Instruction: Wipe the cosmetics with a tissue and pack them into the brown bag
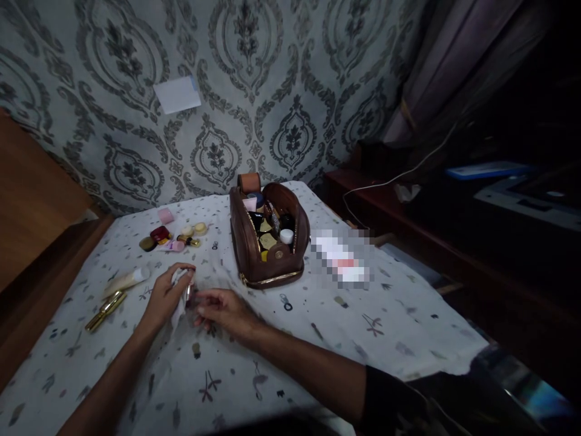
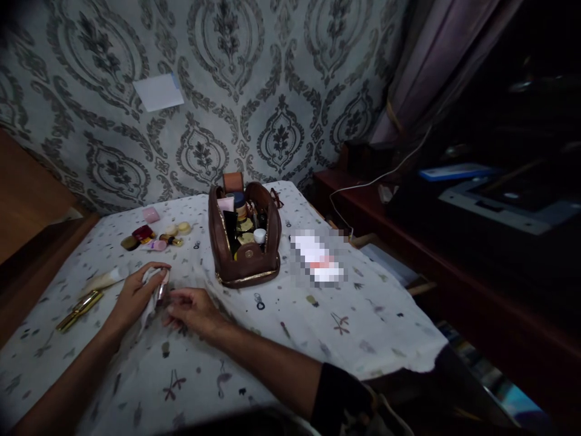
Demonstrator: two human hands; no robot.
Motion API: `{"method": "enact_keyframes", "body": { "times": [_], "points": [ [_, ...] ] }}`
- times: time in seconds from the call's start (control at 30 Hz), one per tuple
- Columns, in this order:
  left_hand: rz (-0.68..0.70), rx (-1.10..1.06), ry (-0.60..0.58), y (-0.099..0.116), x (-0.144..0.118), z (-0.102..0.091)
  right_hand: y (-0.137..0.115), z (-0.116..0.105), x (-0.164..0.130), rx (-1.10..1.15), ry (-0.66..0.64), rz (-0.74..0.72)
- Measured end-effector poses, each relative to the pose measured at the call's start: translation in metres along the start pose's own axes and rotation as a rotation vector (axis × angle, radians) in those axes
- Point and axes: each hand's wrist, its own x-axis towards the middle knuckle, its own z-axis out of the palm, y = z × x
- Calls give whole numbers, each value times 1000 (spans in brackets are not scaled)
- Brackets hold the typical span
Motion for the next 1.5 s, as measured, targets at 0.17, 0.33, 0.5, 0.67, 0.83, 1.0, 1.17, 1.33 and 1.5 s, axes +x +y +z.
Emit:
{"method": "enact_keyframes", "body": {
  "times": [0.17,0.33,0.5,0.67,0.83,1.0,1.17,1.33,1.5],
  "points": [
    [30,275,-21,-31,13,-1,-5,-1,-2,-28,4,21],
    [23,414,40,-51,15,7,-9,-1,-4,-99,-18,47],
    [-4,331,106,-59,14,9,-11,-2,-4,-92,-4,63],
    [0,272,131,-63,12,9,-11,-2,-4,-103,9,75],
    [-9,250,120,-65,12,8,-12,0,-5,-112,15,89],
    [9,223,103,-63,11,5,-14,1,-5,-122,10,99],
    [-3,267,39,-60,9,3,-16,2,-6,-132,2,104],
    [19,290,43,-61,8,4,-16,2,-7,-137,-14,94],
    [34,303,61,-63,7,4,-13,-2,-6,-141,-25,89]
  ]
}}
